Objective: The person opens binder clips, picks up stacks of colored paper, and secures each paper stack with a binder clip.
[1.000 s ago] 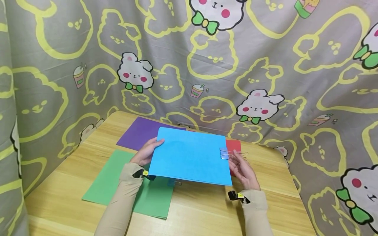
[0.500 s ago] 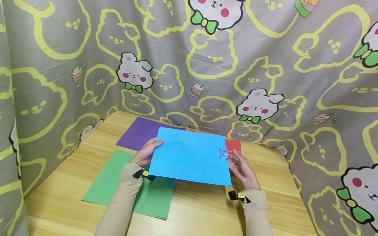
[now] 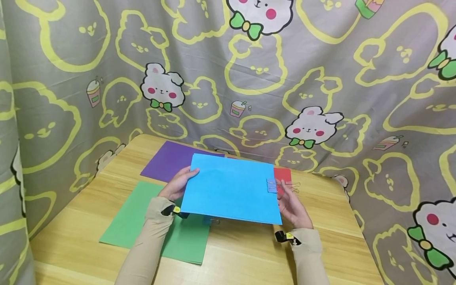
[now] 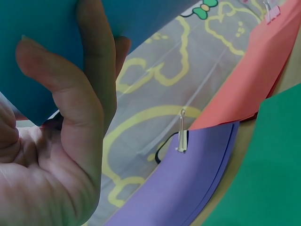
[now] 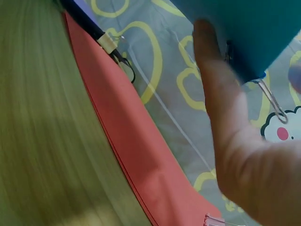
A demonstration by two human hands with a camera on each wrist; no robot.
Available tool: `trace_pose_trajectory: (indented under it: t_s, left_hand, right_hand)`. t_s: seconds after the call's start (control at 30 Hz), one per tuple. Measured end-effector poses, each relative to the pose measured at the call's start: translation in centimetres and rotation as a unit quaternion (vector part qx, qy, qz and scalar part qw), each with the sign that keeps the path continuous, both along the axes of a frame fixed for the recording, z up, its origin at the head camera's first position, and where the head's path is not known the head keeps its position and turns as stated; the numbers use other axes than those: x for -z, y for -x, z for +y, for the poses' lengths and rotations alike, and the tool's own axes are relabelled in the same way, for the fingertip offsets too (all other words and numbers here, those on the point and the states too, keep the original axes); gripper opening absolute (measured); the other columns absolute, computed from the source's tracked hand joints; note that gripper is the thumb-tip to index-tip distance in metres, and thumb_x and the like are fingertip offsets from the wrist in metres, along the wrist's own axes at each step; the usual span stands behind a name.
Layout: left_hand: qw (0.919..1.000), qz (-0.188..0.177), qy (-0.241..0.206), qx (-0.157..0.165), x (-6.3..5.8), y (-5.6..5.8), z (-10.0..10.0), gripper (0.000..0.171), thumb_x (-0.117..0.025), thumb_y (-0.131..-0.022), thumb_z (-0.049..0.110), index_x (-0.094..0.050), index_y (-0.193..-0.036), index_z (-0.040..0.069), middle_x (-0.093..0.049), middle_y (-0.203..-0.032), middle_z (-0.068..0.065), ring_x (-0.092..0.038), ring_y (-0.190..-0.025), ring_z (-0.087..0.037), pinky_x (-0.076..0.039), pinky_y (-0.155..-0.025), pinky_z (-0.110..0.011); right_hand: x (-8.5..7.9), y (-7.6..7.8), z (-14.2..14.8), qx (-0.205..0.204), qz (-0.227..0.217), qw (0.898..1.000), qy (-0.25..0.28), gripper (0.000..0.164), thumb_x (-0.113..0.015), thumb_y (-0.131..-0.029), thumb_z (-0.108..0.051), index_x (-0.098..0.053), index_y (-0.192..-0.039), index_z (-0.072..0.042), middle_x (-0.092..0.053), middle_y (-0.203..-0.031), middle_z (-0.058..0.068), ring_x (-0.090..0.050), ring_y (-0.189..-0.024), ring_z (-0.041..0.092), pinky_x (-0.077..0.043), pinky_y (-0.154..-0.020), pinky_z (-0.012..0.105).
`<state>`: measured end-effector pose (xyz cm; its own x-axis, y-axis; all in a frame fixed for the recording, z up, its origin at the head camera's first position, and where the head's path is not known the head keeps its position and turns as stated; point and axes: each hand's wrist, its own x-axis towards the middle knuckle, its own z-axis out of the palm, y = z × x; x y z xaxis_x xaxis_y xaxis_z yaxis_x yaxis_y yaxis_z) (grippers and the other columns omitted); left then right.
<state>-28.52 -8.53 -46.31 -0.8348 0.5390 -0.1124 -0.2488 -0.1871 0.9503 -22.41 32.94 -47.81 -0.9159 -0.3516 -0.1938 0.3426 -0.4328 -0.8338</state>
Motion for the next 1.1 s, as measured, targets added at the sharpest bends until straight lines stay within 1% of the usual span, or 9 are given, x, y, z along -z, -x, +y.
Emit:
trace_pose_trajectory:
  t_s: [0.1, 0.13, 0.23, 0.33, 0.47, 0.73, 0.87, 0.93, 1.1]
  left_hand:
    - [1.0, -0.003, 0.001, 0.0, -0.1, -0.1, 0.2, 0.046, -0.038, -0.108, 0.027, -0.033, -0.146, 0.002, -0.067, -0.1, 0.006, -0.068, -0.087, -0.008, -0.058, -0.079, -0.027]
    - [1.0, -0.004, 0.002, 0.0, 0.1, 0.0, 0.2, 0.046, -0.038, -0.108, 0.027, -0.033, -0.146, 0.002, -0.068, -0.099, 0.006, -0.068, -0.087, -0.008, -0.059, -0.078, -0.027]
    - [1.0, -0.003, 0.005, -0.002, 0.9, 0.5, 0.4, 0.048, -0.039, -0.107, 0.03, -0.034, -0.147, 0.004, -0.069, -0.099, 0.007, -0.069, -0.087, -0.008, -0.059, -0.078, -0.027]
    - [0.9997, -0.008, 0.016, -0.017, 1.7, 0.9, 0.7, 0.047, -0.043, -0.106, 0.035, -0.038, -0.144, 0.007, -0.069, -0.098, 0.006, -0.069, -0.086, -0.008, -0.059, -0.077, -0.028]
    - [0.9992, -0.01, 0.03, -0.027, 1.6, 0.5, 1.3, 0.045, -0.047, -0.104, 0.04, -0.044, -0.138, 0.01, -0.068, -0.096, 0.007, -0.067, -0.085, -0.009, -0.058, -0.078, -0.028]
    - [0.9962, -0.01, 0.083, 0.024, 1.4, -1.2, 2.5, 0.063, -0.051, -0.1, 0.047, -0.036, -0.143, 0.004, -0.061, -0.087, 0.006, -0.06, -0.07, -0.009, -0.056, -0.071, -0.03]
    - [0.9908, 0.006, 0.119, 0.064, 1.4, -2.7, 2.8, 0.039, -0.049, -0.103, 0.04, -0.049, -0.119, 0.004, -0.044, -0.078, 0.006, -0.037, -0.059, -0.01, -0.044, -0.06, -0.024]
    - [0.9885, 0.013, 0.123, 0.088, 1.4, -3.4, 3.1, 0.027, -0.047, -0.104, 0.035, -0.051, -0.102, 0.009, -0.039, -0.075, 0.005, -0.034, -0.058, -0.01, -0.047, -0.061, -0.024]
    - [0.9795, 0.045, 0.155, 0.12, 0.8, -5.2, 4.0, 0.033, -0.049, -0.104, 0.032, -0.046, -0.077, 0.013, -0.041, -0.063, 0.003, -0.059, -0.058, -0.012, -0.055, -0.057, -0.026]
  right_hand:
    - [-0.2, -0.4, -0.4, 0.005, 0.002, 1.0, -0.021, 0.044, -0.031, -0.108, -0.039, -0.021, -0.15, -0.03, -0.059, -0.113, -0.008, -0.065, -0.09, 0.005, -0.057, -0.078, 0.022]
    - [-0.4, -0.5, -0.6, 0.013, -0.002, 0.999, -0.036, 0.047, -0.032, -0.108, -0.034, -0.017, -0.152, -0.029, -0.055, -0.126, -0.007, -0.062, -0.104, 0.005, -0.057, -0.082, 0.021]
    - [-0.5, -0.8, -1.1, 0.022, -0.011, 0.997, -0.075, 0.055, -0.039, -0.107, -0.026, -0.012, -0.155, -0.027, -0.053, -0.13, -0.007, -0.06, -0.112, 0.005, -0.056, -0.089, 0.024]
    - [-0.3, -0.9, -1.3, 0.015, -0.008, 0.995, -0.097, 0.073, -0.046, -0.105, -0.019, 0.003, -0.158, -0.028, -0.053, -0.13, -0.006, -0.062, -0.112, 0.007, -0.057, -0.09, 0.027]
    - [-0.3, -1.2, -0.8, 0.02, 0.004, 0.995, -0.099, 0.083, -0.049, -0.103, -0.013, 0.01, -0.157, -0.031, -0.054, -0.124, -0.01, -0.067, -0.103, 0.007, -0.058, -0.09, 0.028]
    - [-1.4, -2.6, 1.2, 0.028, 0.014, 0.996, -0.086, 0.082, -0.049, -0.103, -0.012, 0.009, -0.157, -0.036, -0.049, -0.132, -0.012, -0.061, -0.114, 0.005, -0.055, -0.097, 0.029]
    - [-1.8, -3.6, 2.6, 0.033, 0.014, 0.996, -0.086, 0.081, -0.045, -0.104, -0.011, 0.012, -0.157, -0.035, -0.044, -0.134, -0.013, -0.059, -0.116, 0.003, -0.053, -0.099, 0.027]
    - [-2.0, -4.2, 3.4, 0.039, 0.012, 0.995, -0.087, 0.08, -0.044, -0.105, -0.011, 0.011, -0.157, -0.034, -0.046, -0.133, -0.014, -0.058, -0.116, 0.003, -0.053, -0.098, 0.027]
    - [-1.9, -6.1, 5.5, 0.045, -0.002, 0.992, -0.121, 0.08, -0.046, -0.105, -0.014, 0.012, -0.158, -0.029, -0.053, -0.126, -0.018, -0.059, -0.115, 0.002, -0.054, -0.097, 0.027]
